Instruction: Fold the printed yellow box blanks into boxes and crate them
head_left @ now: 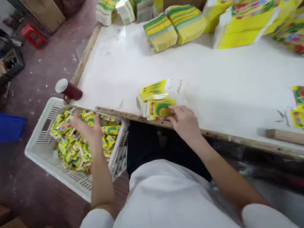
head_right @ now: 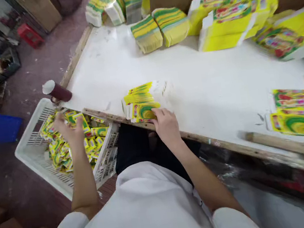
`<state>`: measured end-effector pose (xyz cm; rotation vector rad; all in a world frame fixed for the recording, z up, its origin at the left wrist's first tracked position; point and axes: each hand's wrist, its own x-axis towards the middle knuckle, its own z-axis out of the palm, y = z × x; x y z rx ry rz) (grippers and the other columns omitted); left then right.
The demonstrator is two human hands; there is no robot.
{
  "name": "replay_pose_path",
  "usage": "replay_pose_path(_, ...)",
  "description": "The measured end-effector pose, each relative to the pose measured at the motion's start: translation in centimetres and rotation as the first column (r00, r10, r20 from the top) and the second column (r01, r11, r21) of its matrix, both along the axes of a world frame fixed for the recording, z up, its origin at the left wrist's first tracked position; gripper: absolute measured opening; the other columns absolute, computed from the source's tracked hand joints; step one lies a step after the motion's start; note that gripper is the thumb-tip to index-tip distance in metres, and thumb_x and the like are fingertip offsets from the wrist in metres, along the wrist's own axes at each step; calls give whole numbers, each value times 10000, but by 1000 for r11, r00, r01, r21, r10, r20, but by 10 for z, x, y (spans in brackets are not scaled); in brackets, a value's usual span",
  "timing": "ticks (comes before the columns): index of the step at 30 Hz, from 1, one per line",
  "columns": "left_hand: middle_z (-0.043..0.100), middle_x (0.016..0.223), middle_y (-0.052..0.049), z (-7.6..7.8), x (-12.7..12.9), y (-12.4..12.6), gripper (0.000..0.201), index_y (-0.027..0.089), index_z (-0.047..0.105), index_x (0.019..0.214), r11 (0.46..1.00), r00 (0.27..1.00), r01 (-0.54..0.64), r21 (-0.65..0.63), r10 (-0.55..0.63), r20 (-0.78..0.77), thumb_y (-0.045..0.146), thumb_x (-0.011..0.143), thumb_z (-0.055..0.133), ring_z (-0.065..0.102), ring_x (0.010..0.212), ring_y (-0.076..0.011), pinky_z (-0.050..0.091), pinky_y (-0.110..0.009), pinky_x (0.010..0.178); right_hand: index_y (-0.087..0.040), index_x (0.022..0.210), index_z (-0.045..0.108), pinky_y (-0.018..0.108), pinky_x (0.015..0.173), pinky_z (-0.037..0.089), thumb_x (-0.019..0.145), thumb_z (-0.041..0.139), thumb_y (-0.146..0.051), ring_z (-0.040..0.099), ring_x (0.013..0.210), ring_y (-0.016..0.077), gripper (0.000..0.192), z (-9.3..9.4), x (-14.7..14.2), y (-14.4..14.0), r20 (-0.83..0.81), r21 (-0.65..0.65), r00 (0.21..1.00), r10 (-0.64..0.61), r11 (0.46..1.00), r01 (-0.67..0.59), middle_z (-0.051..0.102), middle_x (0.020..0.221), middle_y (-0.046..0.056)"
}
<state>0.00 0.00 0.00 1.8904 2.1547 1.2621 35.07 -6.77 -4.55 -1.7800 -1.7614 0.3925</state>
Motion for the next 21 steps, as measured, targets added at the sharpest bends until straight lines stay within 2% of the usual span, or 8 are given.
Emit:
replay_pose_path(3,528,1405,-189,-7,72,-19,584,137,490,1384,950,951,309,-30,-309,18,409,901,672,493,1344,-273,439,-428,1112,-102,1231,618,494,931,515,862,646,-171,610,1000,327,377,-1,2,-4,-19,61,999,-39,997,40,673,1039,152)
replay_pose_path(6,411,1560,-196,-7,127,-23,722,170,429,1495,810,805,582,-72,-587,-89,504,903,672,364,1478,-301,319,-467,1213,-105,1248,592,481,934,523,856,669,-239,591,1041,327,421,-2,7,-5,-44,124,998,-36,991,41,628,1120,174)
replay_pose_path(8,341,1623,-175,-8,150,-11,781,207,454,1508,709,693,680,-189,-705,-150,574,864,696,273,1531,-345,260,-514,1234,-124,1271,580,484,971,512,857,668,-250,580,1084,327,442,-2,10,-2,-53,143,998,16,990,-8,614,1162,173)
replay_pose_path(11,493,1529,-136,-14,165,19,622,239,574,1425,602,612,696,-391,-782,-116,528,886,691,409,1457,-340,285,-537,1208,-145,1287,586,509,1019,478,870,646,-222,558,1130,333,428,0,14,7,-21,139,997,73,988,-69,617,1209,171)
replay_pose_path(14,607,1399,-116,-25,165,49,529,225,609,1391,548,601,715,-434,-799,-18,445,915,681,560,1309,-277,380,-454,1146,-151,1225,630,507,972,487,897,629,-228,578,1061,331,337,3,16,17,13,120,998,65,991,-66,655,1141,160)
replay_pose_path(17,616,1385,-115,-35,161,66,541,229,610,1393,532,595,742,-409,-803,35,455,908,688,569,1287,-281,410,-434,1112,-158,1183,655,492,939,496,890,645,-220,590,1017,324,300,6,14,23,37,115,999,40,992,-44,660,1095,152)
replay_pose_path(19,585,1423,-138,-40,158,67,581,221,584,1423,532,589,755,-383,-807,40,478,911,677,542,1323,-299,398,-454,1128,-161,1158,653,498,936,492,871,656,-199,588,1009,324,289,6,13,24,36,123,999,8,992,-13,652,1071,148)
replay_pose_path(21,495,1507,-180,-41,155,59,692,201,536,1463,580,614,760,-293,-789,32,544,882,688,456,1415,-332,354,-486,1172,-169,1125,630,492,930,495,845,672,-184,588,1004,310,283,7,12,23,-22,136,1000,-19,991,21,635,1050,133)
